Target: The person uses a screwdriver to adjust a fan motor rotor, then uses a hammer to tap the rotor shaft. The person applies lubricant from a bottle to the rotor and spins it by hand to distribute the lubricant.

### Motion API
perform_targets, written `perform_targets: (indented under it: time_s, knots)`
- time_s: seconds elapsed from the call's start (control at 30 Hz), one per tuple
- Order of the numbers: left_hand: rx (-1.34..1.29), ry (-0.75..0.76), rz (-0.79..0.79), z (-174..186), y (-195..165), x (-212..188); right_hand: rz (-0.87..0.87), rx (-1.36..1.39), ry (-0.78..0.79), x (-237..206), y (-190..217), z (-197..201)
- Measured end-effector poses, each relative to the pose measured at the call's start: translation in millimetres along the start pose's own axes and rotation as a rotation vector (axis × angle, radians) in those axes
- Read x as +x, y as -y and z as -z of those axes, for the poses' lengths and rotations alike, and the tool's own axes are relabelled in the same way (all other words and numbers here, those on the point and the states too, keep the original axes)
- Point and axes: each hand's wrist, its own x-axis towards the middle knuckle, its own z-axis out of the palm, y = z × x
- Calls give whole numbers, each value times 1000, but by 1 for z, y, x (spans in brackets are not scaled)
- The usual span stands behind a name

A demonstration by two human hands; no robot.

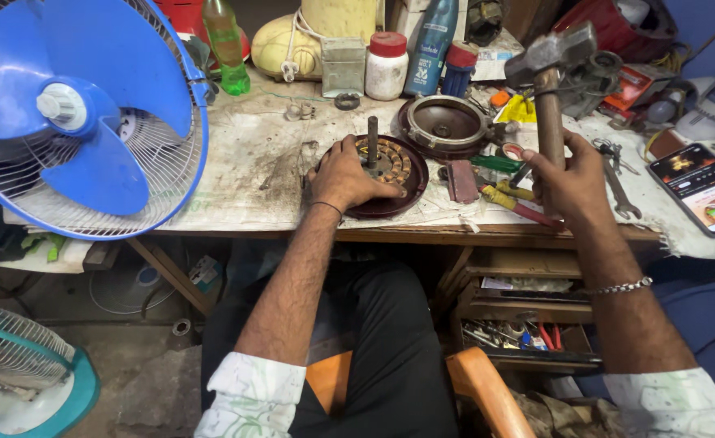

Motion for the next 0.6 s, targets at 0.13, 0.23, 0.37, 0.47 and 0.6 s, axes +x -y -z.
perform_targets:
  time_s: [0.13, 0.23, 0.37, 0.47, 0.6]
  knots:
    - [-81, -157, -72, 8, 3, -1, 87, -45, 85, 6, 5, 2]
    - [-244, -504, -299, 18, -9, 1, 73, 8, 173, 12, -1, 2]
    - [-492, -436, -702, 13, -58, 14, 201, 29, 273, 20, -17, -4]
    - [-398, -331, -808, 21, -92, 45, 220, 117, 385, 24, -24, -8]
    - [-415, -34, -845, 20, -110, 81, 150, -45, 412, 24, -23, -8]
